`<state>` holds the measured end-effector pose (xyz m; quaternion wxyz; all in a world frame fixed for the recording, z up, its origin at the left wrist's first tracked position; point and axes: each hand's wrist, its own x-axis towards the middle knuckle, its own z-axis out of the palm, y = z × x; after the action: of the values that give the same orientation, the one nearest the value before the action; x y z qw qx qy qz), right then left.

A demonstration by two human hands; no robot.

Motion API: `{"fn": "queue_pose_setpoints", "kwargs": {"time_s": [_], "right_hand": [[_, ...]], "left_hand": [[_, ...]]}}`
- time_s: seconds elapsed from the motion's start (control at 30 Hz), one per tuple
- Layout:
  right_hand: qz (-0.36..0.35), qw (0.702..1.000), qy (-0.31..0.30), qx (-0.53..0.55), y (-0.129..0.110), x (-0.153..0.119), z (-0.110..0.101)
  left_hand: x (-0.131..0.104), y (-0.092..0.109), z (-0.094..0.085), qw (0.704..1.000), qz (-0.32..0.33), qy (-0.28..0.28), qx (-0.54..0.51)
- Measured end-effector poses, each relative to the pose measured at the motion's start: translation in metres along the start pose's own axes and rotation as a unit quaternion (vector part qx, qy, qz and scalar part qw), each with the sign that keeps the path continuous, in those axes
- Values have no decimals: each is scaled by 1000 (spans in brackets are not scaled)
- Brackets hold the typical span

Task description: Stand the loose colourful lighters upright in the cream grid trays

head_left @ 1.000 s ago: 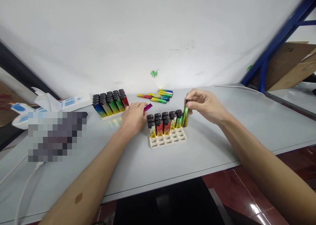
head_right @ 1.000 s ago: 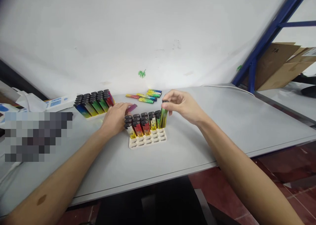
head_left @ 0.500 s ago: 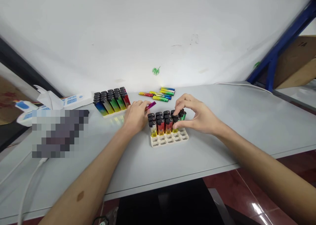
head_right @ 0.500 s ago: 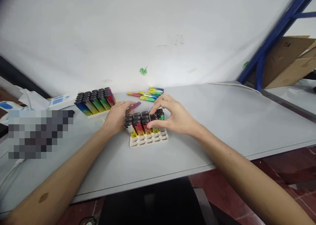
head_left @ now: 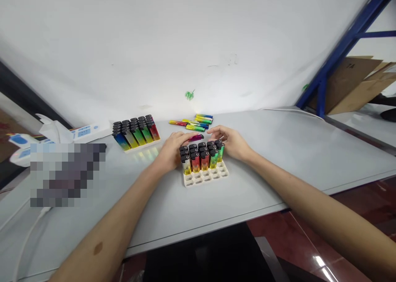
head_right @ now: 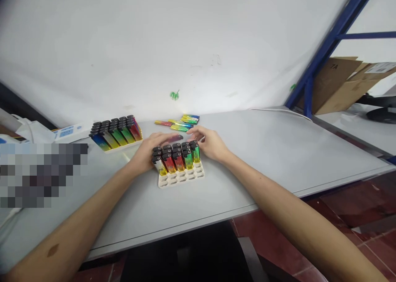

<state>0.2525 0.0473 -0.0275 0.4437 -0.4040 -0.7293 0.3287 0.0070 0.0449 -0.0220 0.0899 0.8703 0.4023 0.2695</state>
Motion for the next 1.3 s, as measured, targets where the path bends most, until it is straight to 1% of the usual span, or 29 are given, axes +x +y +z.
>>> {"fn": "queue_pose_setpoints", "kwargs": {"time_s": [0.07, 0.1, 0.17, 0.23, 0.3, 0.4, 0.43, 0.57, 0.63, 0.73, 0.93, 1.03, 1.17, 1.23, 1.3], "right_hand": [[-29, 999, -28, 2, 3, 1, 3], [-39, 999, -32, 1, 4, 2, 5], [-44, 999, -19, -2, 5, 3, 6], [-23, 1000, 1, 4, 6, 5, 7], [13, 1000, 20, 21, 6, 6, 7], [41, 995, 58, 64, 3, 7, 4], [45, 993, 66, 84, 1, 7, 2], [79, 980, 82, 161, -3, 6, -6], [112, 968, 102, 200, -5, 6, -9], [155, 951, 119, 241, -6, 5, -12], [233, 939, 79, 238, -9, 3, -16], [229, 947, 74, 213, -9, 3, -18], [211, 949, 43, 231, -11, 1, -18], [228, 945, 30, 234, -12, 0, -18], [263, 937, 21, 227, -12, 0, -18]], "left_hand": [[-2, 0, -1, 1000, -1, -2, -14], [-2, 0, -1, 1000, -6, 2, -19], [-2, 2, -2, 999, -15, 5, -27], [-1, 4, -2, 999, -15, 7, -32], [0, 4, -3, 999, -13, 15, -31], [1, -1, -1, 1000, -20, 18, 1], [1, -4, -1, 999, -26, 8, 19], [-2, -15, 1, 994, -53, -62, 73], [-3, -17, 1, 992, -59, -80, 82], [-3, -18, 1, 990, -65, -89, 84], [-4, -18, -1, 991, -64, -84, 78], [-4, -17, -1, 991, -69, -86, 77], [-4, -16, -2, 991, -73, -85, 74], [-4, -17, -2, 991, -72, -86, 75], [-4, -17, -1, 991, -71, -88, 78]]}}
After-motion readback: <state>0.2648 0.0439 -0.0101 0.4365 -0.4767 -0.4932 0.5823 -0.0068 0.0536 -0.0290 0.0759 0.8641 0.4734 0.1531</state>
